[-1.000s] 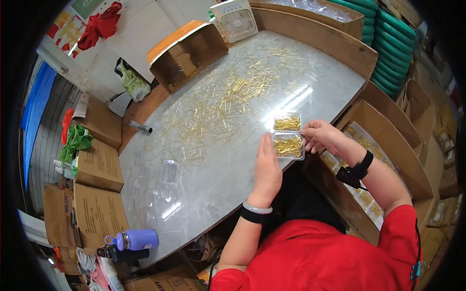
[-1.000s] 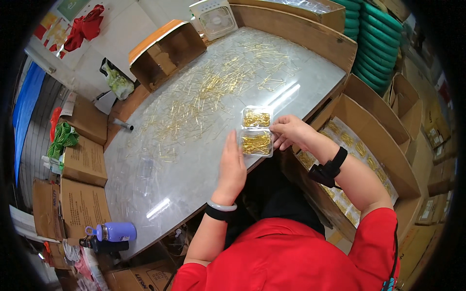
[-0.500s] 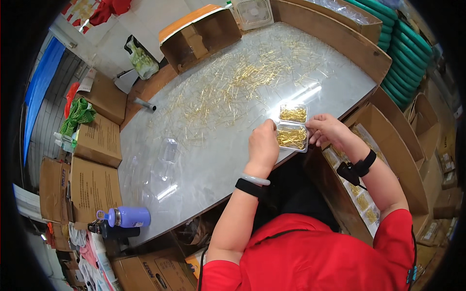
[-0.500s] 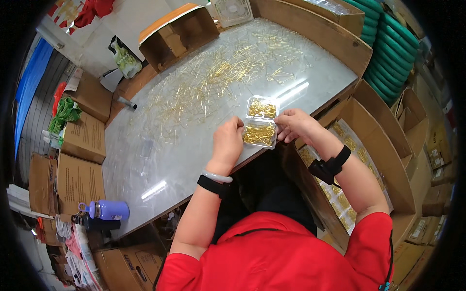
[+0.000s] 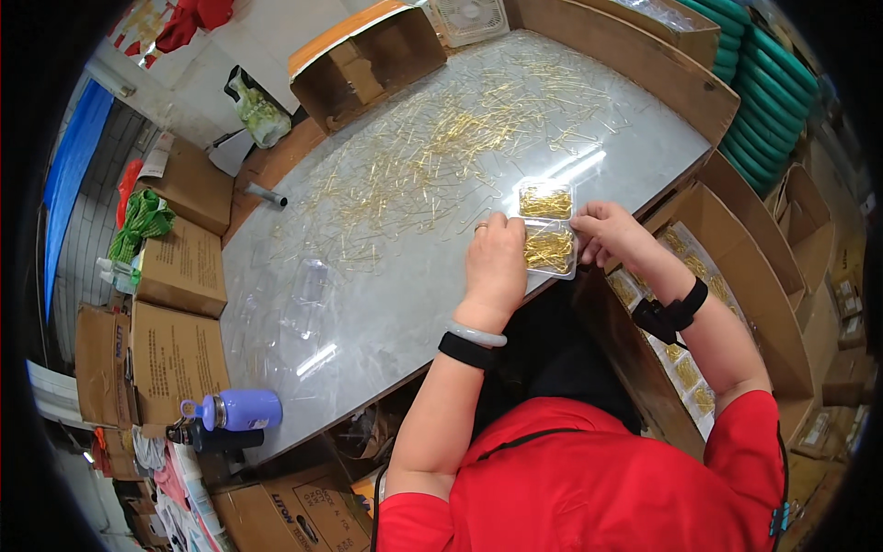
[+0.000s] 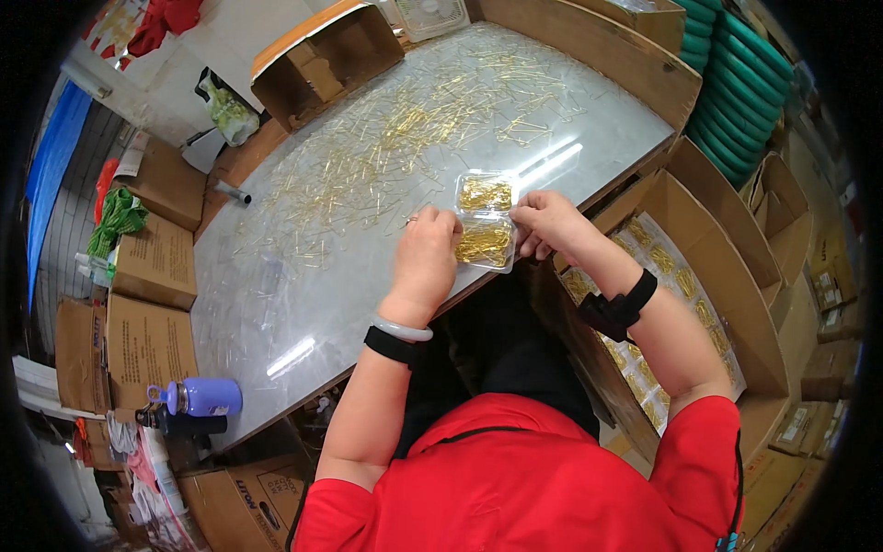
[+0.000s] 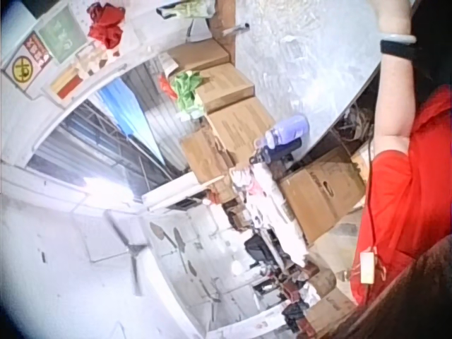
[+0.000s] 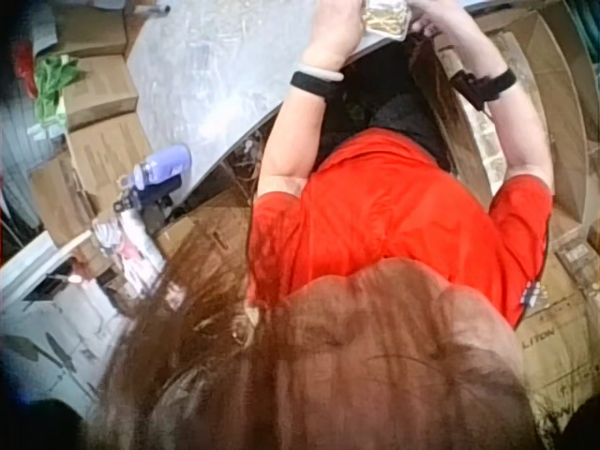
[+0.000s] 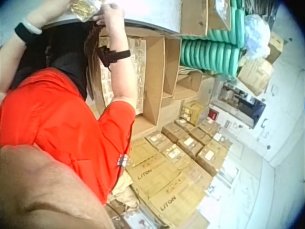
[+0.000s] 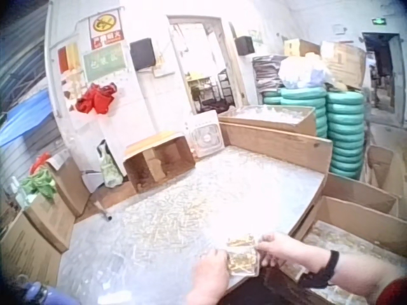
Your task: Sort and group small gold-colored metal pins on a table and place them into plastic bags.
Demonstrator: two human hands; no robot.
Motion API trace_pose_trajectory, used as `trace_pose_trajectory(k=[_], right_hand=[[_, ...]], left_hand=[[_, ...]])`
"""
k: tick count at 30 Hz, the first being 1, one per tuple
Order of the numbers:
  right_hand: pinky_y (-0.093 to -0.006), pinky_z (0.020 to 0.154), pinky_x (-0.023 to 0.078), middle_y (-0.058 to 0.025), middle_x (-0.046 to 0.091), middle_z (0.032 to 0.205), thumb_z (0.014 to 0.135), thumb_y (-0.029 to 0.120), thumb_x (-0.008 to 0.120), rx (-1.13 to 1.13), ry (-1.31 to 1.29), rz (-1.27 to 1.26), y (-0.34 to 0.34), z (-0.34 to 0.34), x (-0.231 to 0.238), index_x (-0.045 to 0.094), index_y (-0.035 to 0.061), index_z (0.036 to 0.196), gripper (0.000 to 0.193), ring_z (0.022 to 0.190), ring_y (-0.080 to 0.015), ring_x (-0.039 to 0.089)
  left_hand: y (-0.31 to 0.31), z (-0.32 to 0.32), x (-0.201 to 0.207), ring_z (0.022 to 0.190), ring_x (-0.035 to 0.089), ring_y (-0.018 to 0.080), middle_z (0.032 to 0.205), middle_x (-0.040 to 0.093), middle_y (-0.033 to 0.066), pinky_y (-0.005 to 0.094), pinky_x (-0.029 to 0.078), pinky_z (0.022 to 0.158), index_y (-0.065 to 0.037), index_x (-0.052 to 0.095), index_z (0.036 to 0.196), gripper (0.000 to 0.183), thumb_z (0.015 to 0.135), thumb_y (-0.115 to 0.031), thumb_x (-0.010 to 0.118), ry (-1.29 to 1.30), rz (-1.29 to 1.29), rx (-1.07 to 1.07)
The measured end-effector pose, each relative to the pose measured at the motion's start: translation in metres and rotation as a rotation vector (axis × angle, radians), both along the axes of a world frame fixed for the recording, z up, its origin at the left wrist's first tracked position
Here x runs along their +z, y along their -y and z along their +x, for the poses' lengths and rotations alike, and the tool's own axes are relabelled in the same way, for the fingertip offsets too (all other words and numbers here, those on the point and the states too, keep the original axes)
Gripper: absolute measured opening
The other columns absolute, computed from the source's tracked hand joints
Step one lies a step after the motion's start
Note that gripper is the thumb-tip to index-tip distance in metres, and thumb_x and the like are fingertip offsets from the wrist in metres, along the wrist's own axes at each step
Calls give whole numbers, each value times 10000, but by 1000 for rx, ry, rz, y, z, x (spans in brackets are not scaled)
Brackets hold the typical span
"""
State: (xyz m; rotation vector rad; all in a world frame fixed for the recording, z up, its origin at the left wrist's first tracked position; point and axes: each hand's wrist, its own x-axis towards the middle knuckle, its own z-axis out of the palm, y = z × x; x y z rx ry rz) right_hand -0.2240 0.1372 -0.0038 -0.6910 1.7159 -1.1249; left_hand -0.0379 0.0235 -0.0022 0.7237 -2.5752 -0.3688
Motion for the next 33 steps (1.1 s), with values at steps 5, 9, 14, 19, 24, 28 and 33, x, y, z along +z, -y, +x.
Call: trace_pose_trajectory(k=[5, 9, 14, 19, 24, 28, 33], right_hand=[[-336, 640, 512, -109, 688, 809, 961, 269, 607, -129, -569, -46, 7, 2, 1, 624, 29, 1169, 318, 697, -227, 656], [-455, 809, 523, -191, 701, 917, 936, 284, 618, -114, -879, -198, 17, -11, -9, 623, 55, 1276, 410, 869, -390, 669], [-460, 825, 528, -185, 664, 1026, 935, 256, 642, -19, -1046, -199, 26, -22, -15, 675, 117, 1239, 336, 935, -385, 661], [-445, 823, 538, -159, 649, 1032, 905, 204, 682, -39, -1133, -257, 29, -17, -13, 709, 120, 1167, 277, 934, -370, 665], [-431, 779, 550, -150, 673, 995, 895, 174, 690, -70, -1163, -306, 31, -14, -15, 696, 78, 1141, 264, 866, -349, 681], [-364, 595, 549, -138, 701, 833, 897, 113, 675, -128, -623, -225, 40, -16, -10, 641, -3, 1165, 295, 633, -240, 690], [-291, 454, 485, -106, 681, 743, 912, 105, 658, -133, -458, -175, 44, -21, -10, 592, -44, 1208, 338, 504, -150, 633]], left_hand=[[3, -2, -5, 1191, 560, 406, 1322, 567, 211, 451, 502, 948, -48, 641, 1180, 255, 935, -111, 611, -119, -50, -40], [2, -6, -6, 1292, 511, 397, 1420, 516, 226, 476, 429, 1077, -70, 623, 1283, 335, 969, -183, 591, 9, -100, -113], [-5, -8, -2, 1300, 513, 376, 1438, 503, 228, 543, 365, 1126, -89, 608, 1331, 376, 983, -228, 581, 75, -48, -134], [-5, -5, -4, 1306, 507, 384, 1436, 496, 248, 550, 365, 1125, -105, 612, 1332, 372, 980, -221, 586, 79, -58, -126], [-5, -5, -7, 1310, 501, 394, 1437, 482, 269, 554, 360, 1128, -134, 612, 1343, 368, 980, -192, 584, 63, -62, -136], [-5, -4, -10, 1309, 501, 400, 1434, 478, 283, 556, 359, 1126, -143, 622, 1336, 358, 981, -167, 578, 32, -62, -153], [-5, 2, -10, 1283, 514, 427, 1441, 473, 284, 524, 385, 1111, -128, 666, 1275, 319, 966, -131, 586, 1, -12, -172]])
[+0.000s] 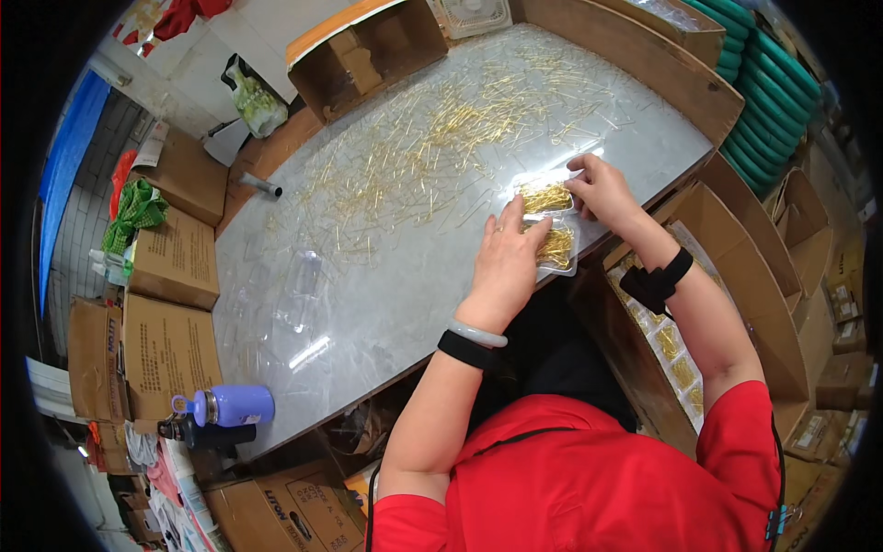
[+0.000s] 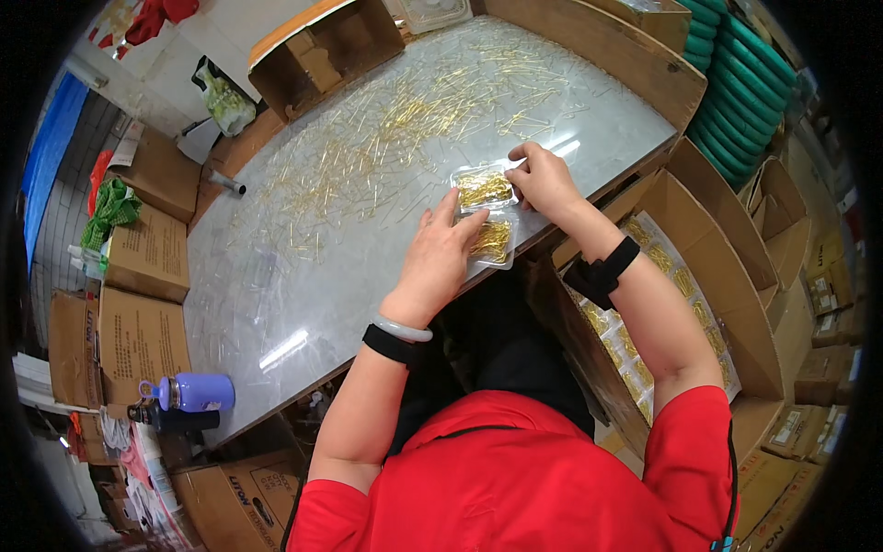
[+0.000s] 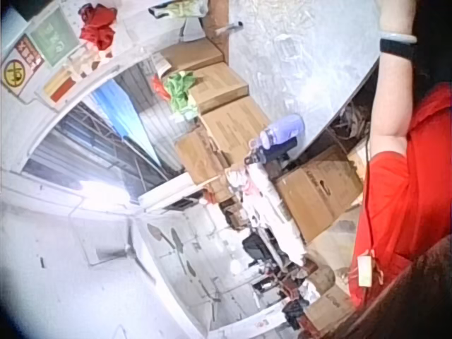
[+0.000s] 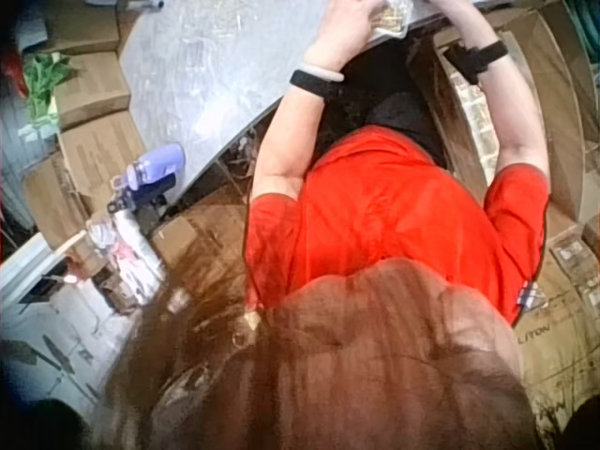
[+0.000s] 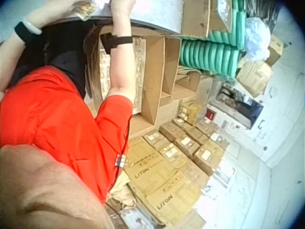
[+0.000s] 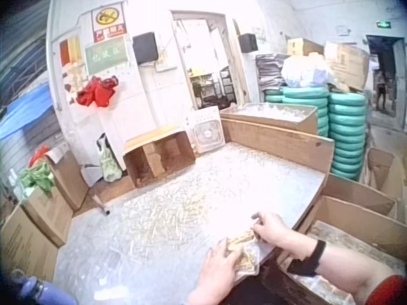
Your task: Sort and group small gold-colored metal pins on a table and place them into plastic bags.
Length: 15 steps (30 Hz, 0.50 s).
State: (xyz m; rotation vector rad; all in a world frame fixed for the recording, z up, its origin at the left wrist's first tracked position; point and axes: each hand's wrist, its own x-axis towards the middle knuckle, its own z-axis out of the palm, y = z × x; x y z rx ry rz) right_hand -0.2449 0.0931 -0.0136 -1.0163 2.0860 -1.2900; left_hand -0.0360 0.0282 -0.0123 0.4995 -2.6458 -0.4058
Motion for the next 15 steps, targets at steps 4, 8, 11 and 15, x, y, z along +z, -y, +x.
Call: trace_pose_trajectory(k=[4, 8, 11, 15], right_hand=[[-280, 473, 496, -111, 685, 775, 936, 115, 648, -35, 131, 31, 0, 5, 3, 565, -79, 1243, 373, 515, -154, 630], [-263, 507, 505, -95, 677, 782, 961, 121, 628, -22, 470, -1, 6, -8, -2, 545, -98, 1273, 391, 530, -148, 623], [-253, 508, 496, -83, 666, 793, 975, 129, 613, -30, 551, -27, 8, -7, 0, 537, -103, 1283, 393, 541, -135, 610], [-253, 492, 489, -80, 656, 817, 979, 128, 612, 16, 441, -15, 2, -8, -6, 530, -104, 1288, 395, 573, -123, 605]], left_hand=[[1, 1, 1, 1254, 523, 452, 1456, 467, 276, 474, 437, 1071, -120, 682, 1243, 315, 942, -81, 596, -19, 46, -1], [-2, 1, 3, 1253, 527, 437, 1465, 472, 259, 454, 469, 1036, -119, 687, 1227, 328, 923, -37, 598, -50, 73, 5], [6, 6, -4, 1254, 533, 431, 1468, 470, 255, 458, 470, 1032, -98, 668, 1243, 340, 919, -24, 595, -123, 101, 15], [8, 11, 2, 1252, 535, 443, 1470, 460, 263, 459, 465, 1035, -53, 611, 1293, 358, 936, -44, 591, -148, 223, 50]])
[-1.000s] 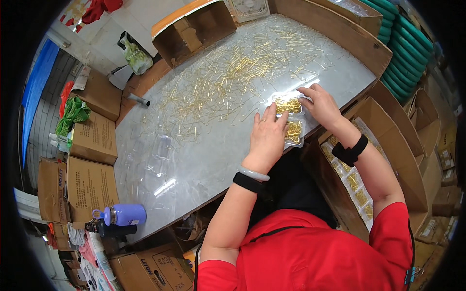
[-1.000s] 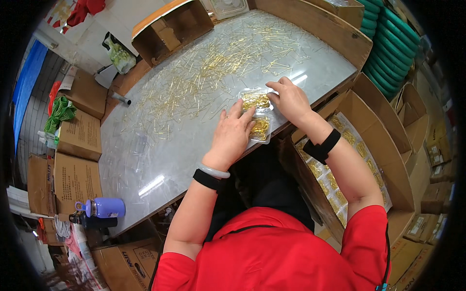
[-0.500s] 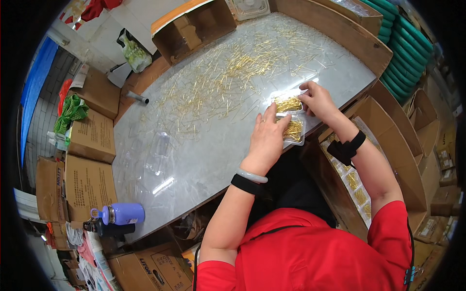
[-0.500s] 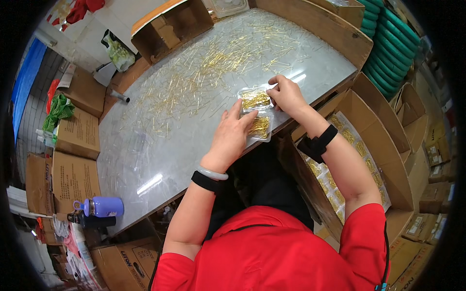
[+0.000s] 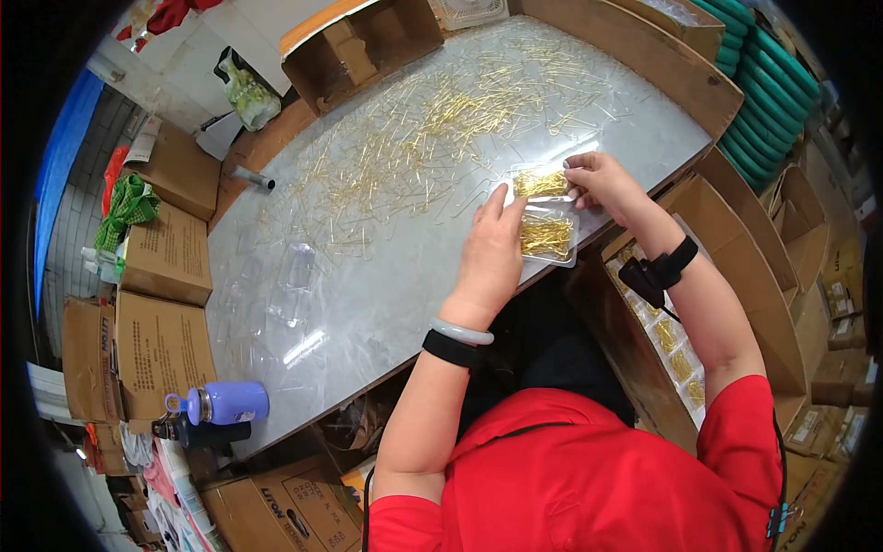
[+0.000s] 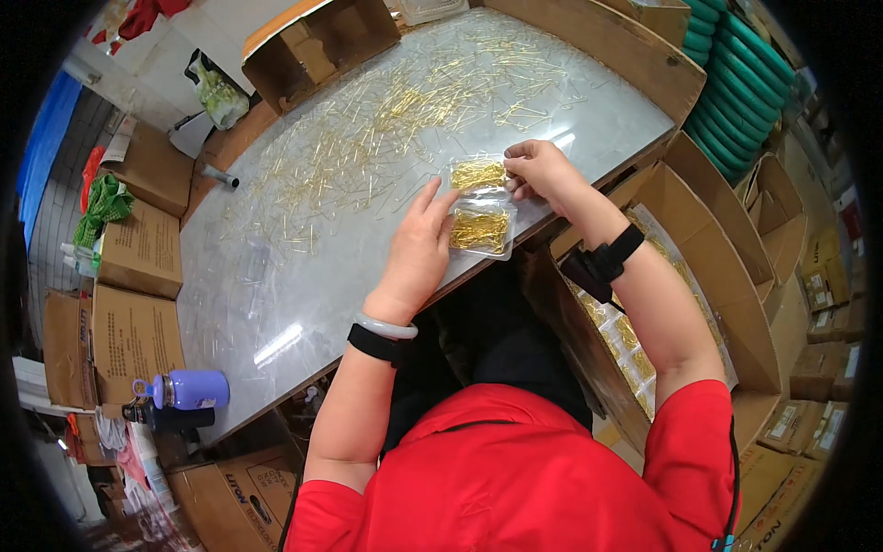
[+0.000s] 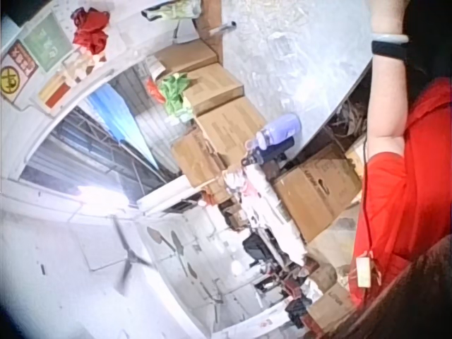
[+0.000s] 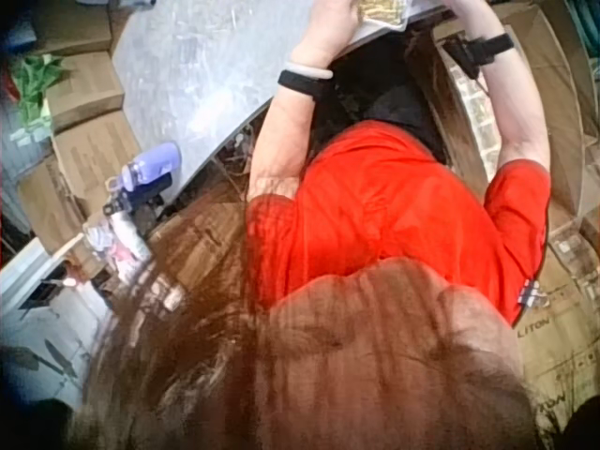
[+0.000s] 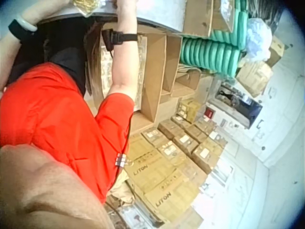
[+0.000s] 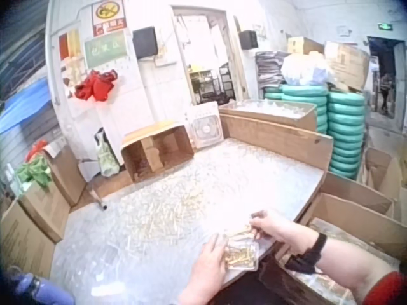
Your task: Sort and group small gold-colored metal pins on a table and place them into plastic bags.
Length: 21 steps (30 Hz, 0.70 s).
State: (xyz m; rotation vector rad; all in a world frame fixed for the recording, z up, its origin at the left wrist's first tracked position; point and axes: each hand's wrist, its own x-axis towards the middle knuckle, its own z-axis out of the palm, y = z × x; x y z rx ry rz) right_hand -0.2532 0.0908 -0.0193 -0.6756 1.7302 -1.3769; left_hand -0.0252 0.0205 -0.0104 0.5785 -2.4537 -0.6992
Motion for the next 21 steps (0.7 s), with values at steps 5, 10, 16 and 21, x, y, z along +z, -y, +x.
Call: trace_pose_trajectory(k=[5, 10, 16, 21], right_hand=[[-251, 470, 476, -71, 653, 808, 976, 163, 640, -5, -120, 21, -16, 9, -1, 535, -76, 1296, 414, 600, -113, 610], [-233, 480, 453, -38, 640, 837, 989, 226, 646, 106, -103, 209, -37, 14, 20, 630, -21, 1196, 322, 626, -88, 583], [-222, 478, 448, 5, 644, 780, 974, 224, 675, 188, -9, 221, -40, 18, 22, 674, 28, 1033, 205, 597, -63, 572], [-222, 470, 456, 7, 642, 754, 956, 201, 703, 173, 9, 226, -36, 24, 22, 671, 26, 977, 179, 583, -67, 579]], left_hand=[[-7, 3, 4, 1261, 524, 454, 1462, 455, 282, 461, 460, 1038, -26, 565, 1337, 387, 955, -79, 596, 77, 7, 0], [-7, 7, -4, 1232, 522, 466, 1447, 452, 306, 478, 465, 1021, -46, 605, 1305, 364, 942, -56, 582, 69, -16, -47], [-6, 5, -4, 1227, 524, 468, 1448, 445, 320, 478, 461, 1029, -83, 645, 1277, 398, 895, -9, 567, 68, -23, -88], [-5, 6, -8, 1266, 506, 470, 1449, 434, 331, 468, 453, 1052, -86, 639, 1284, 424, 880, 15, 557, 51, 3, -102]])
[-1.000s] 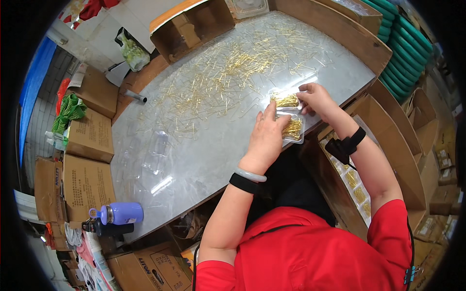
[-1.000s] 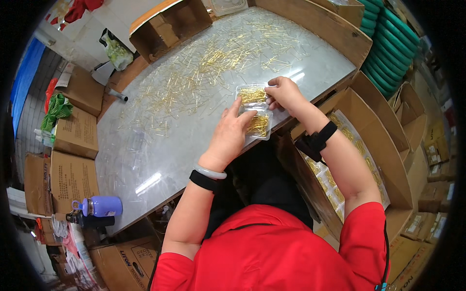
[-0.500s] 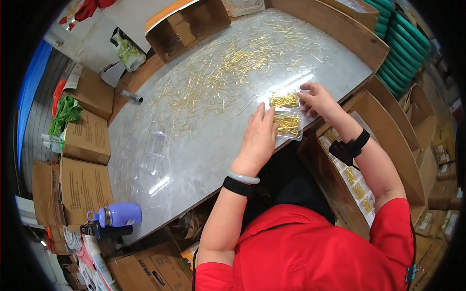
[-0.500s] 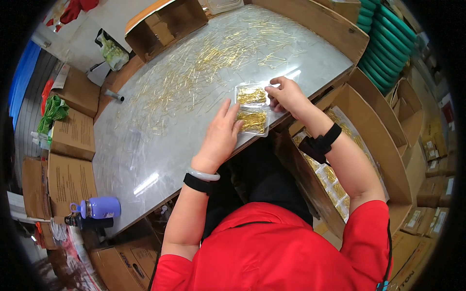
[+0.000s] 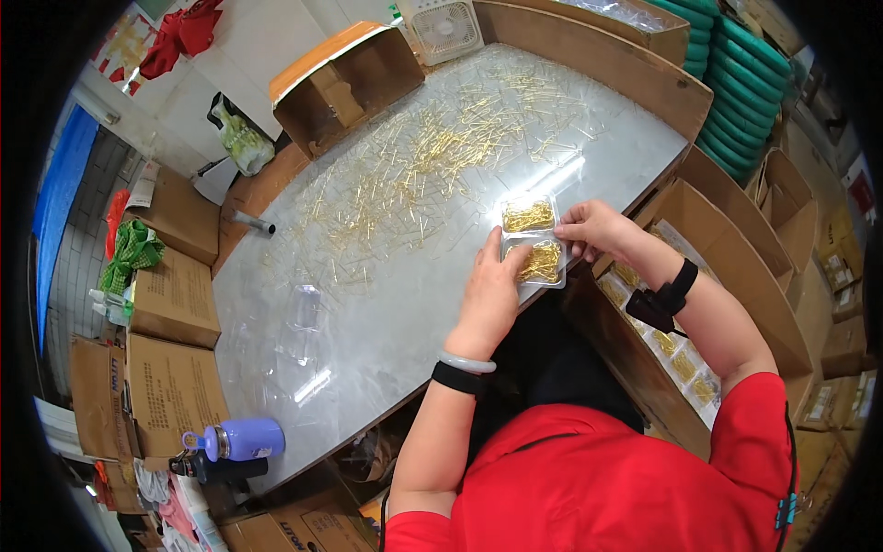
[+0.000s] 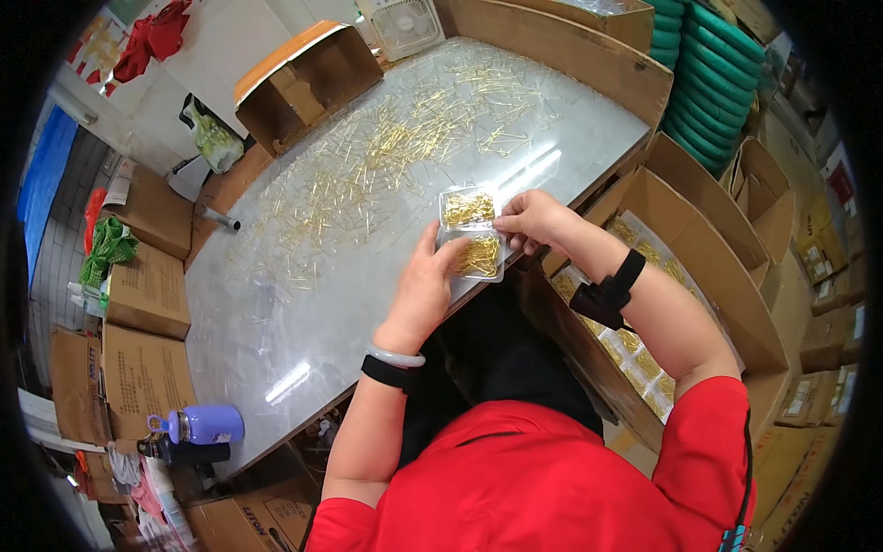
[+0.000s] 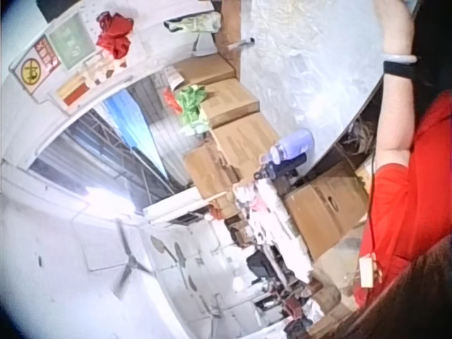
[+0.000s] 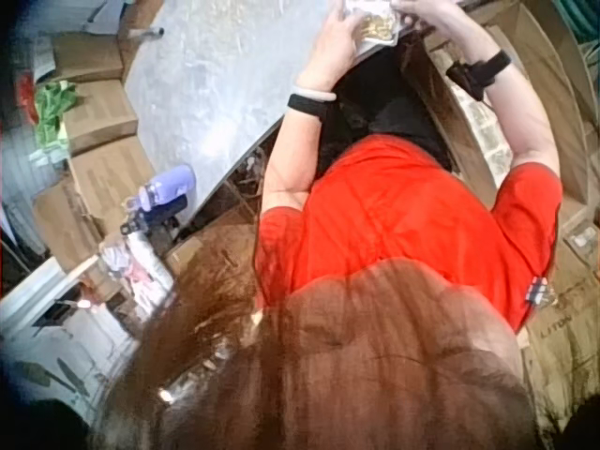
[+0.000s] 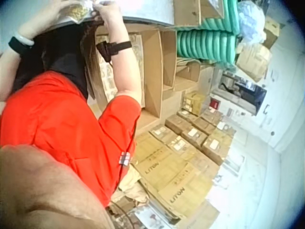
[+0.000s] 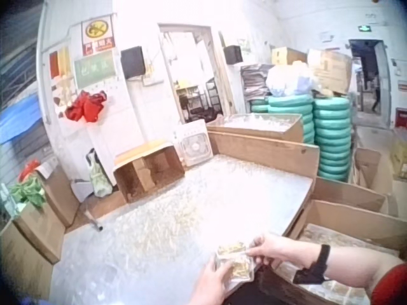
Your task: Sort and group small gold-colored metal pins on a table and place them into plastic bags.
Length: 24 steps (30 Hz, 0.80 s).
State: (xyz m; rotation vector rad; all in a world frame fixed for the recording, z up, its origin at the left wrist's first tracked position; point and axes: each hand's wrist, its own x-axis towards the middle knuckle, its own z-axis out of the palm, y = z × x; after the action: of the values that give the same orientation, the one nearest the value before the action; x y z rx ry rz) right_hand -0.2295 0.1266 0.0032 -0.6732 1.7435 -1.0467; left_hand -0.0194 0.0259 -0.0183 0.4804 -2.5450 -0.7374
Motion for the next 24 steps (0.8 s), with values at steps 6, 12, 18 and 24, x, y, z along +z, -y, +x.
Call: trace_pose_trajectory(k=[6, 12, 18, 24], right_hand=[[-221, 463, 456, 5, 634, 711, 957, 206, 702, 51, 18, 29, -2, 1, -1, 665, 25, 926, 188, 561, -70, 577], [-218, 459, 453, 9, 626, 688, 981, 223, 667, -3, 33, 10, 0, 9, -1, 651, 34, 883, 213, 535, -64, 560], [-239, 461, 468, -18, 629, 739, 998, 213, 632, -85, 61, -62, 3, 10, -11, 640, 21, 895, 219, 561, -87, 583], [-262, 477, 491, -34, 636, 750, 993, 224, 641, -35, 57, -39, 8, 7, -9, 651, 4, 931, 229, 583, -106, 602]], left_hand=[[-3, 1, 0, 1297, 489, 476, 1467, 408, 342, 472, 450, 1057, -71, 618, 1298, 420, 892, 12, 552, -2, 45, -1], [-5, 2, -4, 1284, 508, 467, 1478, 411, 321, 465, 462, 1040, -42, 602, 1298, 367, 938, -14, 540, -27, 109, 27], [-6, 2, -1, 1314, 480, 450, 1488, 417, 292, 441, 424, 1086, 11, 552, 1330, 353, 987, -71, 538, -16, 146, 39], [-2, 1, -3, 1317, 474, 448, 1487, 415, 287, 446, 423, 1085, 23, 501, 1371, 407, 975, -59, 549, -21, 77, 50]])
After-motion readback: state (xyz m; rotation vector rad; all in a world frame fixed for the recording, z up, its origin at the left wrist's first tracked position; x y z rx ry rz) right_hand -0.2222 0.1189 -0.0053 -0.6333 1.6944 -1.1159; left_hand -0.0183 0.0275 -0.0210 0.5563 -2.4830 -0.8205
